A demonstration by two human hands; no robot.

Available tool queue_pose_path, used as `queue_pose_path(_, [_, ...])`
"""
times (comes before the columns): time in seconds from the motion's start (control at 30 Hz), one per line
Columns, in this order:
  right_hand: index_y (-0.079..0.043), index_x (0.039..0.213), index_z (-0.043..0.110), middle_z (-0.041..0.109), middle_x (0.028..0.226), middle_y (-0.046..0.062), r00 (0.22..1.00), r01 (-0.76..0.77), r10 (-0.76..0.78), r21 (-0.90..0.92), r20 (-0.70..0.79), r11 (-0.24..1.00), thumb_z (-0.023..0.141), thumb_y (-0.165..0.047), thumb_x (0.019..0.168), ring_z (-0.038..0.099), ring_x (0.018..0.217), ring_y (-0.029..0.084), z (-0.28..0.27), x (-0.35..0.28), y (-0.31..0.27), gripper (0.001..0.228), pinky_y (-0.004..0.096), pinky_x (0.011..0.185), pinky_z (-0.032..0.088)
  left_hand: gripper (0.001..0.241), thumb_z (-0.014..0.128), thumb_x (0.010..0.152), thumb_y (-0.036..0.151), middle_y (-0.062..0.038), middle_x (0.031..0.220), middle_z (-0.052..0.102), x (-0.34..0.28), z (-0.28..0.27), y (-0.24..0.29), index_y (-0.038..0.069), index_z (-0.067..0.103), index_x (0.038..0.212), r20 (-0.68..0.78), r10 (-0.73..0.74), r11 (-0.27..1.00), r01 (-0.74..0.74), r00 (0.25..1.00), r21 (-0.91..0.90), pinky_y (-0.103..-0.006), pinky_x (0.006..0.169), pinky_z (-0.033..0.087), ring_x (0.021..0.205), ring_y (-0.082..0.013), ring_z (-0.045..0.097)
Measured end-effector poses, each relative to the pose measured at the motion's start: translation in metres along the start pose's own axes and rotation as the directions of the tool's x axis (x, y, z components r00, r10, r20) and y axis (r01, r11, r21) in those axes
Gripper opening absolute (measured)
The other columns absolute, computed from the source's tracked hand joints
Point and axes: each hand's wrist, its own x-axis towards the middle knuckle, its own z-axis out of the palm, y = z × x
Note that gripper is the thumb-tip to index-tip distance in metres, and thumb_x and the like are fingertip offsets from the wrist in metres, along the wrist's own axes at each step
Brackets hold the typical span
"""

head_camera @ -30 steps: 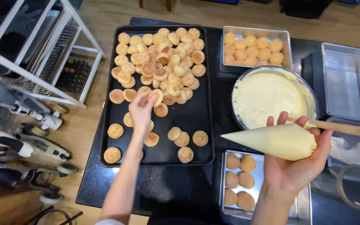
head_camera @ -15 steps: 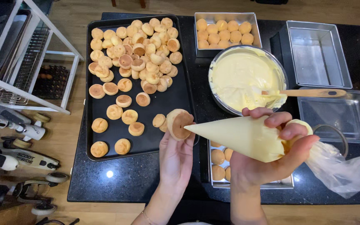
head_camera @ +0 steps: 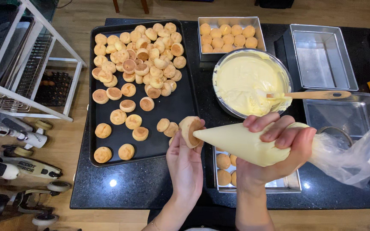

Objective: The person fills pastry shells with cream using a piping bag and refills the bag from a large bowl using a spatula.

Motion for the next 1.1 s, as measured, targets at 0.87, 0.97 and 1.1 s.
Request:
queue_pose_path(0.87, [-0.013, 0.071, 0.034, 0.034, 0.061, 0.004, 0.990, -0.001, 0.002, 0.005, -0.143, 1.000, 0.038, -0.032, 0.117, 0.042, 0.060, 0.020, -0.011, 0.019, 0.009, 0.050, 0.036, 0.064, 0.043, 0.048, 0.048, 0.106, 0.032, -0.021, 0.134, 0.064, 0.000, 0.007, 0.003, -0.007, 0.056, 0.134, 0.047, -0.015, 1.000, 0.014, 0.999, 0.011, -0.0406, 0.113, 0.048, 0.130, -0.0265, 0.061])
queue_pose_path(0.97, [-0.013, 0.070, 0.034, 0.034, 0.061, 0.005, 0.990, 0.004, -0.002, 0.010, -0.142, 1.000, 0.038, -0.032, 0.117, 0.042, 0.059, 0.020, -0.012, 0.021, 0.009, 0.051, 0.037, 0.065, 0.045, 0.048, 0.048, 0.106, 0.032, -0.021, 0.134, 0.064, 0.000, 0.006, 0.003, -0.007, 0.055, 0.134, 0.043, -0.022, 1.000, 0.021, 0.999, 0.010, -0.0413, 0.114, 0.047, 0.130, -0.0270, 0.061])
queue_pose_path(1.1, [-0.013, 0.068, 0.033, 0.032, 0.059, 0.004, 0.991, 0.015, -0.016, -0.006, -0.133, 1.000, 0.039, -0.031, 0.117, 0.040, 0.056, 0.019, -0.014, 0.024, 0.010, 0.052, 0.037, 0.063, 0.045, 0.048, 0.048, 0.106, 0.032, -0.020, 0.135, 0.063, 0.001, 0.006, 0.004, -0.007, 0.055, 0.134, 0.041, -0.026, 1.000, 0.027, 0.999, -0.004, -0.0422, 0.115, 0.047, 0.131, -0.0274, 0.060])
